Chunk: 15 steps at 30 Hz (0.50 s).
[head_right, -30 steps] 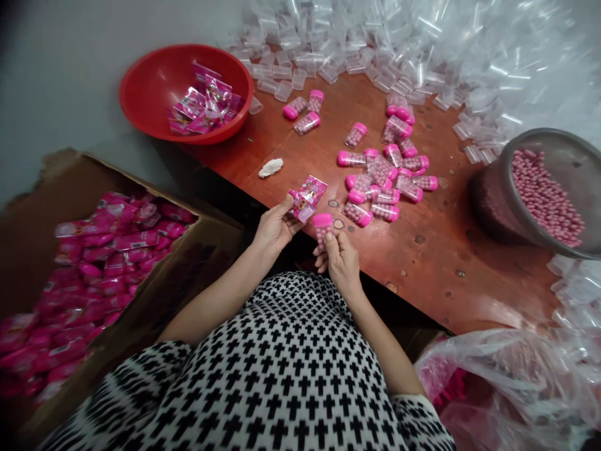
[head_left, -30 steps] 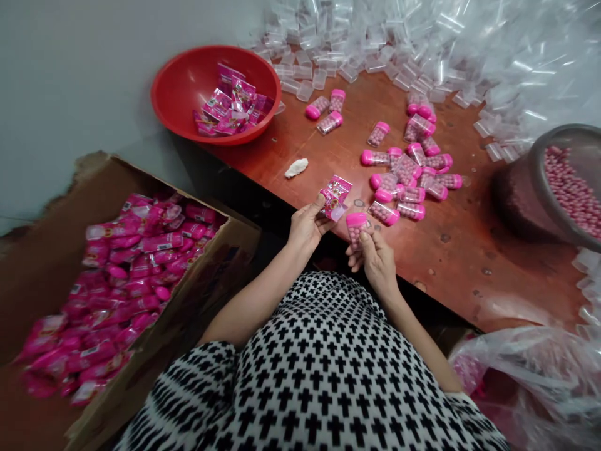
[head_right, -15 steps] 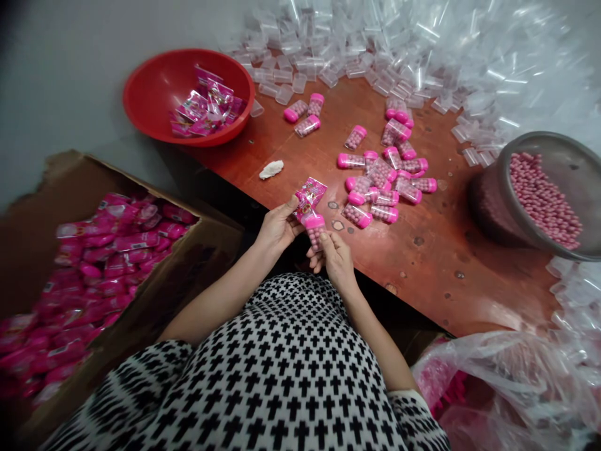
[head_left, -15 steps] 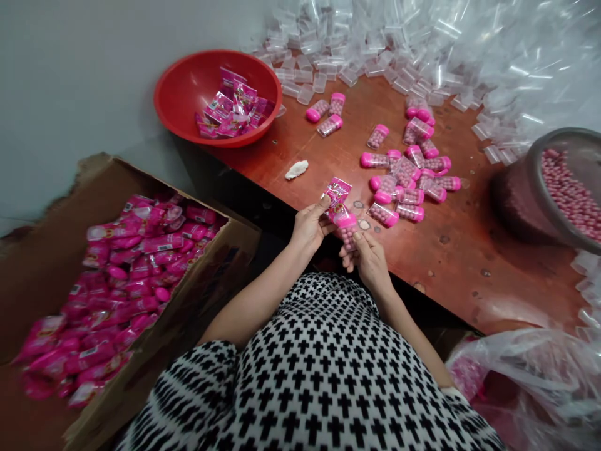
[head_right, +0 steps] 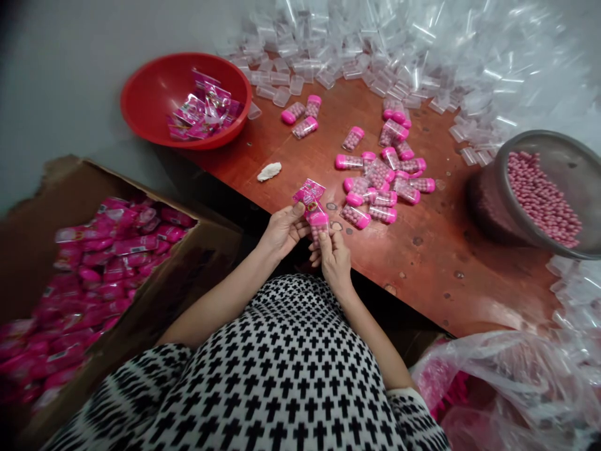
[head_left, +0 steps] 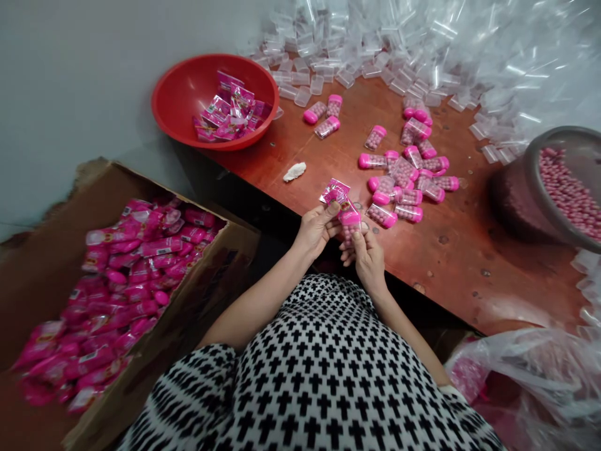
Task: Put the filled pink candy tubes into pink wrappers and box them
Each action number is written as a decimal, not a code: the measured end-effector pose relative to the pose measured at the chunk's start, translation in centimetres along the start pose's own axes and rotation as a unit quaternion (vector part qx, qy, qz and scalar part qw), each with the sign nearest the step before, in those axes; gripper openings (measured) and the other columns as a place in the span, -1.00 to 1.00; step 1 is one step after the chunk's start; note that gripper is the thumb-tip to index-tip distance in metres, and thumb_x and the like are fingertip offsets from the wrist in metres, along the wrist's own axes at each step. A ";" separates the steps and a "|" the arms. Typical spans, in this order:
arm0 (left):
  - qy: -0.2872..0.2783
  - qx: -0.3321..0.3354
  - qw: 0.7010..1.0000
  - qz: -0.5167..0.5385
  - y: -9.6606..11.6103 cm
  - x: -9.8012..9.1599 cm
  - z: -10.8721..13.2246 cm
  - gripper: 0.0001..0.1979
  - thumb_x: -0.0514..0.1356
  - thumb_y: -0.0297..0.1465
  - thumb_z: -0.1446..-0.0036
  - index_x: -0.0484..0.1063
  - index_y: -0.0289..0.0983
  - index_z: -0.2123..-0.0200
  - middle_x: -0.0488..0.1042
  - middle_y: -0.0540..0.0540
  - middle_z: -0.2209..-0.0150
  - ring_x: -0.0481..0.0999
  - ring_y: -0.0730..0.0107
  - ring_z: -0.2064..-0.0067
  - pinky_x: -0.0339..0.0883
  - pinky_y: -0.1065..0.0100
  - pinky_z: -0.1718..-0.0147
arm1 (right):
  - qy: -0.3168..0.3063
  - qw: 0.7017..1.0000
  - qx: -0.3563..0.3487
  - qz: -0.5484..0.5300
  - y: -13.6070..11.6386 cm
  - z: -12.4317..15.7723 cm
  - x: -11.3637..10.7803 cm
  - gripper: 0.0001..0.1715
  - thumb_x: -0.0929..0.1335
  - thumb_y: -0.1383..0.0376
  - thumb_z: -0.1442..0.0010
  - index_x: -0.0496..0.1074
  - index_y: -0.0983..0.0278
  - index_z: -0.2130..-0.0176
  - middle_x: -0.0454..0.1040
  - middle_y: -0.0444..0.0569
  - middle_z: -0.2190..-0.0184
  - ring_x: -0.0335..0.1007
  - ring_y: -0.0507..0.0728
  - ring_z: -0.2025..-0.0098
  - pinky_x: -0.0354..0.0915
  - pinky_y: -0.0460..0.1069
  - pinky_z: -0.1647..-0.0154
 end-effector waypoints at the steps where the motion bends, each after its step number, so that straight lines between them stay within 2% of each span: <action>1: -0.003 -0.005 1.000 -0.002 -0.3 0.0 0.0 -0.56 0.48 -0.23 0.28 0.42 -0.38 0.41 0.51 -0.05 0.49 0.50 0.47 0.47 0.41 0.43 0.42 | -0.003 1.000 -0.001 0.001 0.0 0.0 0.0 -0.58 0.29 -0.07 -0.18 0.27 0.24 0.30 0.45 -0.23 0.56 0.33 -0.07 0.68 0.28 -0.19 0.75; 5: 0.005 -0.007 1.000 -0.023 -0.7 0.0 0.0 -0.58 0.49 -0.25 0.31 0.37 -0.39 0.53 0.45 0.00 0.58 0.43 0.52 0.56 0.36 0.44 0.53 | -0.018 1.000 -0.004 -0.010 0.3 -0.2 0.1 -0.57 0.30 -0.07 -0.17 0.28 0.24 0.29 0.45 -0.23 0.57 0.33 -0.08 0.69 0.28 -0.20 0.75; 10: -0.007 0.011 0.997 -0.081 0.4 0.6 -0.3 -0.58 0.48 -0.23 0.33 0.37 -0.40 0.61 0.43 0.00 0.62 0.40 0.52 0.60 0.34 0.44 0.57 | -0.085 0.994 0.026 -0.065 1.0 -0.4 0.7 -0.54 0.30 -0.10 -0.16 0.29 0.24 0.30 0.45 -0.23 0.59 0.31 -0.07 0.71 0.24 -0.20 0.78; 12: -0.015 0.013 0.994 -0.108 0.8 0.7 -0.5 -0.57 0.48 -0.21 0.35 0.36 -0.39 0.63 0.43 -0.01 0.63 0.40 0.51 0.61 0.33 0.44 0.59 | -0.078 0.995 0.015 -0.068 1.0 -0.4 0.7 -0.55 0.31 -0.10 -0.15 0.29 0.24 0.30 0.45 -0.23 0.59 0.31 -0.07 0.70 0.24 -0.20 0.78; 15: -0.030 0.011 0.991 -0.130 0.8 0.8 -0.6 -0.55 0.48 -0.18 0.34 0.36 -0.39 0.64 0.41 -0.01 0.65 0.39 0.51 0.63 0.29 0.45 0.62 | -0.035 0.998 -0.016 -0.053 0.5 -0.5 0.5 -0.57 0.31 -0.08 -0.17 0.28 0.24 0.30 0.45 -0.24 0.58 0.31 -0.09 0.70 0.25 -0.21 0.76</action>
Point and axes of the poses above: each hand's wrist, its own z-axis away from the middle knuckle, its own x-axis out of the palm, y = z × x, the point moved 5 cm from there along -z, towards the middle knuckle
